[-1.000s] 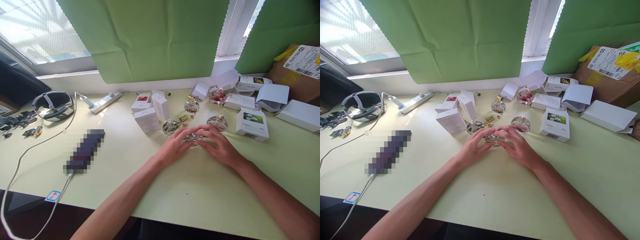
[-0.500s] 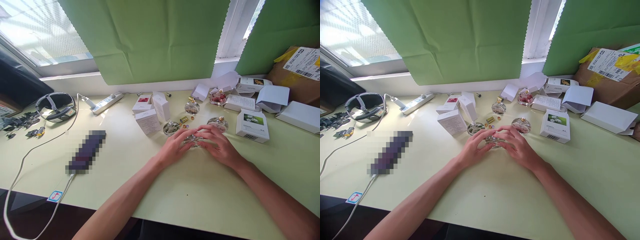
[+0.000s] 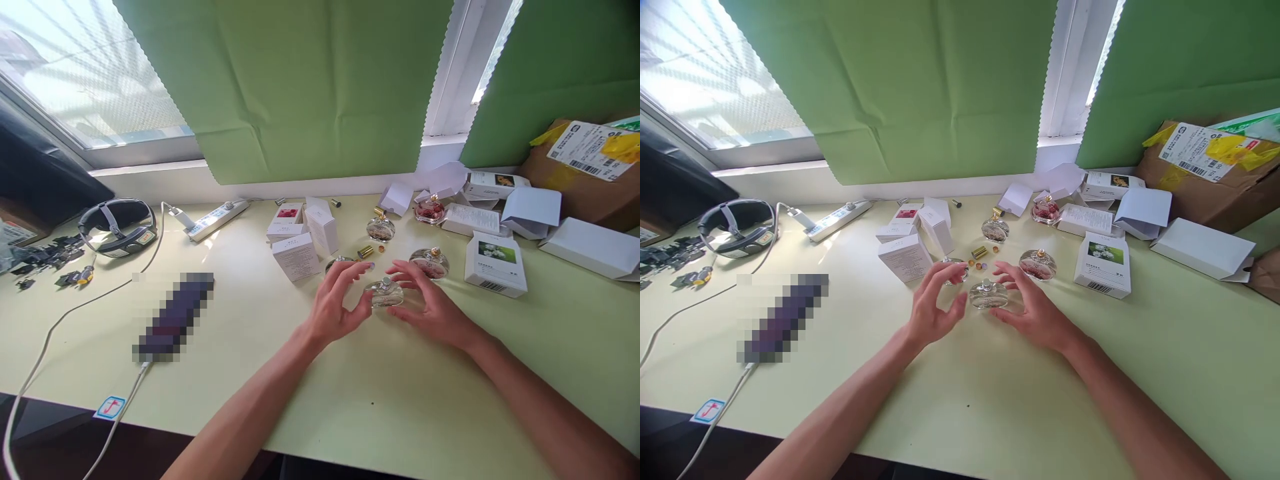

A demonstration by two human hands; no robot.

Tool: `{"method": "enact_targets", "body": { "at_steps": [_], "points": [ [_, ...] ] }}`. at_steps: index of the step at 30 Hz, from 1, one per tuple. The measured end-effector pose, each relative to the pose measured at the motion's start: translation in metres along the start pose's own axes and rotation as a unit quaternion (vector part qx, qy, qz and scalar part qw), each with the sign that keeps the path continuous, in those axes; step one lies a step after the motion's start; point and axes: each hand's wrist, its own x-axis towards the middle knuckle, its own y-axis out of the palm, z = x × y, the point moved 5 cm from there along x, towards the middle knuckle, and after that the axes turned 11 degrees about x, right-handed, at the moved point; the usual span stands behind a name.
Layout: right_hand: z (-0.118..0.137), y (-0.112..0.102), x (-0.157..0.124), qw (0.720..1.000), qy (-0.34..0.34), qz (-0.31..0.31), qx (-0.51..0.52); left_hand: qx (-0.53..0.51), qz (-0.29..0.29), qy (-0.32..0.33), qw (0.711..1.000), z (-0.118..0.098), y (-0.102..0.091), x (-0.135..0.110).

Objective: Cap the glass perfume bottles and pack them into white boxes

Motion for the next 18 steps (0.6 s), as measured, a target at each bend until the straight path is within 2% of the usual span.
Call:
{"method": "enact_targets", "body": {
  "at_steps": [2,4,6,9,12,14,16,18],
  "points": [
    [-0.005,0.002,0.002,0.999,0.029,0.022,-0.009,0.021,-0.052,-0.007,0.998,0.0,-0.016,0.009],
    [-0.007,0.003,0.003,0.998,0.04,0.037,-0.014,0.05,-0.075,-0.027,0.996,0.002,-0.033,0.025],
    [-0.007,0.003,0.004,0.998,0.042,0.04,-0.011,0.089,-0.05,-0.037,0.994,0.007,-0.046,0.049],
    [-0.008,0.004,0.004,0.998,0.055,0.044,0.003,0.152,0.047,-0.051,0.986,0.023,-0.055,0.097],
    [-0.009,0.005,0.004,0.996,0.071,0.049,0.025,0.216,0.224,-0.055,0.949,0.05,-0.037,0.144],
    [-0.008,0.006,0.004,0.996,0.072,0.049,0.037,0.256,0.328,-0.038,0.909,0.07,-0.012,0.169],
    [-0.006,0.005,0.004,0.995,0.071,0.047,0.043,0.292,0.443,-0.021,0.847,0.092,0.02,0.185],
    [-0.004,0.005,0.005,0.995,0.072,0.047,0.046,0.291,0.498,-0.018,0.817,0.112,0.047,0.197]
  ]
}}
